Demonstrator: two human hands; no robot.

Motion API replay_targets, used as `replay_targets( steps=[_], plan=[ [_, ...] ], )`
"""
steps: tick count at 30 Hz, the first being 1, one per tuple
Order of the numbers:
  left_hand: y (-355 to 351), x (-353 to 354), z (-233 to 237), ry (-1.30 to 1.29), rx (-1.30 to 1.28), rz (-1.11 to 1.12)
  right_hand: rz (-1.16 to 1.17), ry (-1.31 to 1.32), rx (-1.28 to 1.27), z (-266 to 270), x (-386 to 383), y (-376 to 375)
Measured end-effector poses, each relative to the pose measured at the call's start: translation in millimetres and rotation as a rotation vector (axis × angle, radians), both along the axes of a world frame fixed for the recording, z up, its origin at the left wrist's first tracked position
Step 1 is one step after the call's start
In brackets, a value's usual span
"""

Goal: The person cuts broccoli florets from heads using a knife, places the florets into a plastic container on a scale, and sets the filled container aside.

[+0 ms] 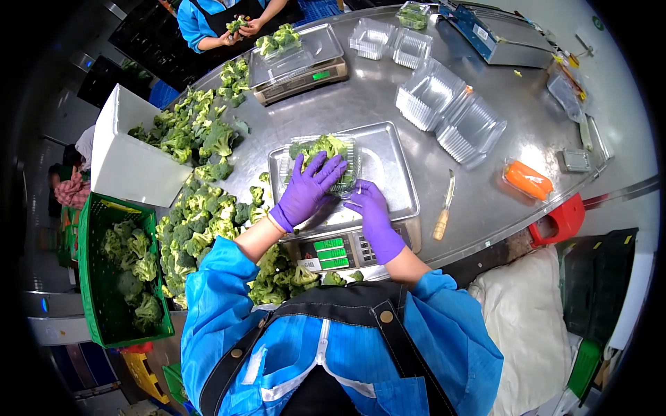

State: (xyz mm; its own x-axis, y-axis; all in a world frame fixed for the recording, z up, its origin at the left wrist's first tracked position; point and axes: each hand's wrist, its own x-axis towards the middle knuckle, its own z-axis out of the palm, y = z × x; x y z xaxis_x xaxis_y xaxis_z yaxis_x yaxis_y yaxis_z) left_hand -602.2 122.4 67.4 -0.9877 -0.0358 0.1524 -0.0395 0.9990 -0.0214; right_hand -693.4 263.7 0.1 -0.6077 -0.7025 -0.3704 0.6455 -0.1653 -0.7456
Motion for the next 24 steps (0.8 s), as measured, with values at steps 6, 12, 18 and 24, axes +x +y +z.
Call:
replay_targets(
  steps=[6, 12, 18, 24],
  plan=[
    [0, 3, -10, 0.075, -0.043, -0.025, -0.145, -0.217, 0.0, 3, -3, 0],
    [-5, 15, 2, 0.135, 0.18, -0.024, 0.119, 0.016, 0.124, -3, -29, -4],
    [-50, 66, -30, 0.513, 1.161, 0.776, 0.121, 0.032, 0.172, 2, -29, -9],
    [-44, 71, -32, 0.333, 1.907, 0.852, 0.131, 0.029, 0.171, 2, -29, -9]
  ],
)
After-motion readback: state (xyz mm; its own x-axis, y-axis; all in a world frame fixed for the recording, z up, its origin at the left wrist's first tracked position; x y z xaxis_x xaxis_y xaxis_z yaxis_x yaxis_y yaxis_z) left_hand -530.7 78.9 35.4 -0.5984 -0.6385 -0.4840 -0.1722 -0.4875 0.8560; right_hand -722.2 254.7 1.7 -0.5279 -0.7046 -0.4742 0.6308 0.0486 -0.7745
